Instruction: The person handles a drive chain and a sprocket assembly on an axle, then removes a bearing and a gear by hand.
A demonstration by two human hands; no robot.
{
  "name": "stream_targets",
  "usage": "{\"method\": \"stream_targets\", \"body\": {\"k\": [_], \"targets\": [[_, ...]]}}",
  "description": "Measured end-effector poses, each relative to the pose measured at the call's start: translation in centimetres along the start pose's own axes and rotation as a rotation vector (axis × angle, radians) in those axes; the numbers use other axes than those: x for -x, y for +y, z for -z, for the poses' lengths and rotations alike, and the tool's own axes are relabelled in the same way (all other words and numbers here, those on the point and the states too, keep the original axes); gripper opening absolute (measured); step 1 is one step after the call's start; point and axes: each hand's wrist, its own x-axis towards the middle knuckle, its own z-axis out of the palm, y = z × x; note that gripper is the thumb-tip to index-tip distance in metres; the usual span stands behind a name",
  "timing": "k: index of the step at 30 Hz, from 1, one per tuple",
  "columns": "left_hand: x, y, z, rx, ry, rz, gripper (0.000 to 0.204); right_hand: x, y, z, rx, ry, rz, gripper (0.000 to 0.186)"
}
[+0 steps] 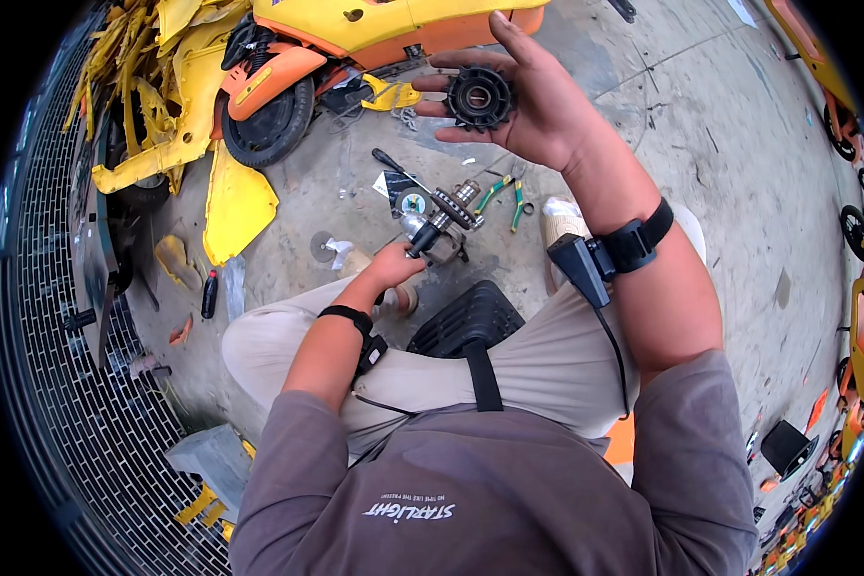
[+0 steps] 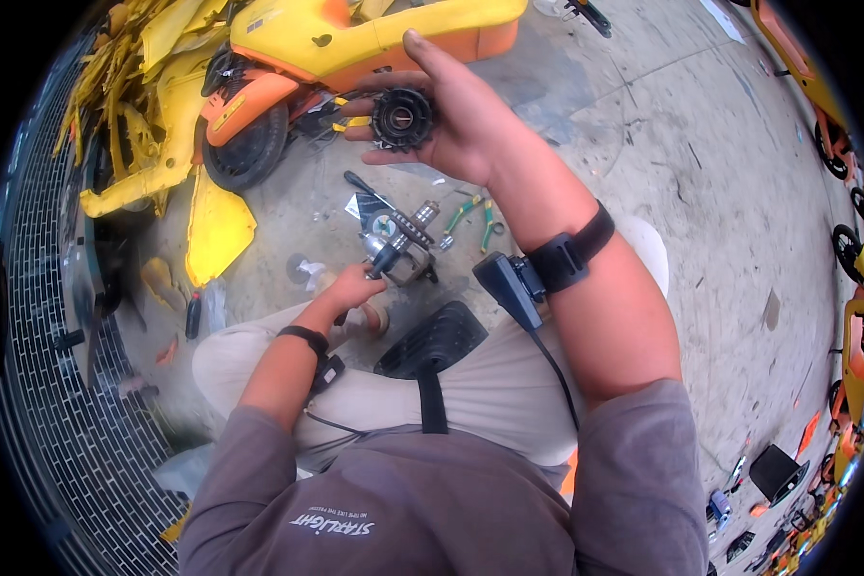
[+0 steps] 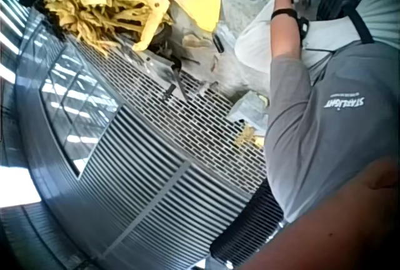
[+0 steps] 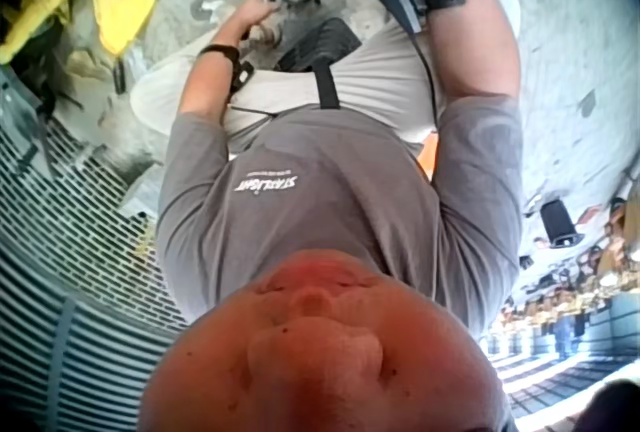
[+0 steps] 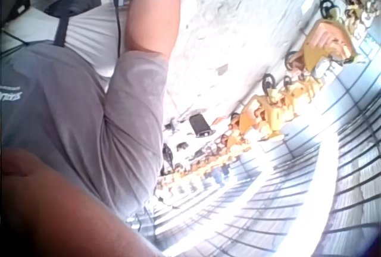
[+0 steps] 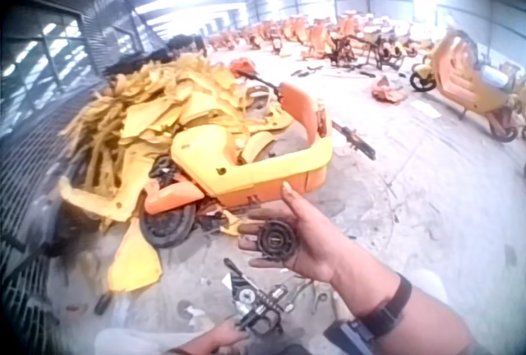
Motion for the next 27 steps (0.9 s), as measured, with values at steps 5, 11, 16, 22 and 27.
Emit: {"method": "stream_targets", "body": {"k": [5, 11, 16, 22, 27], "targets": [[-0.7, -1.4, -0.5, -0.037, 0.063, -0.069, 0.043, -0.3, 0.0, 0.1, -0.058, -0.073, -0.01, 0.067], [-0.7, -1.6, -0.5, -0.073, 0.103, -0.108, 0.043, -0.7, 1.3, 1.0, 0.077, -0.014, 0.039, 0.055], [-0.9, -1.5, -0.4, -0.077, 0.078, -0.095, 0.045, -1.6, 2.0, 2.7, 0.693, 0.252, 0.095, 0.053], [-0.5, -1.1, -0.5, -0.124, 0.129, -0.102, 0.047, -2.0, 1.3, 3.6, 0.919, 0.307, 0.091, 0.046], [0.3, -1.2, -0.3, -0.224, 0.213, -0.152, 0.046, -1.2, 0.9, 3.4, 0.835, 0.31, 0.225, 0.04]]}}
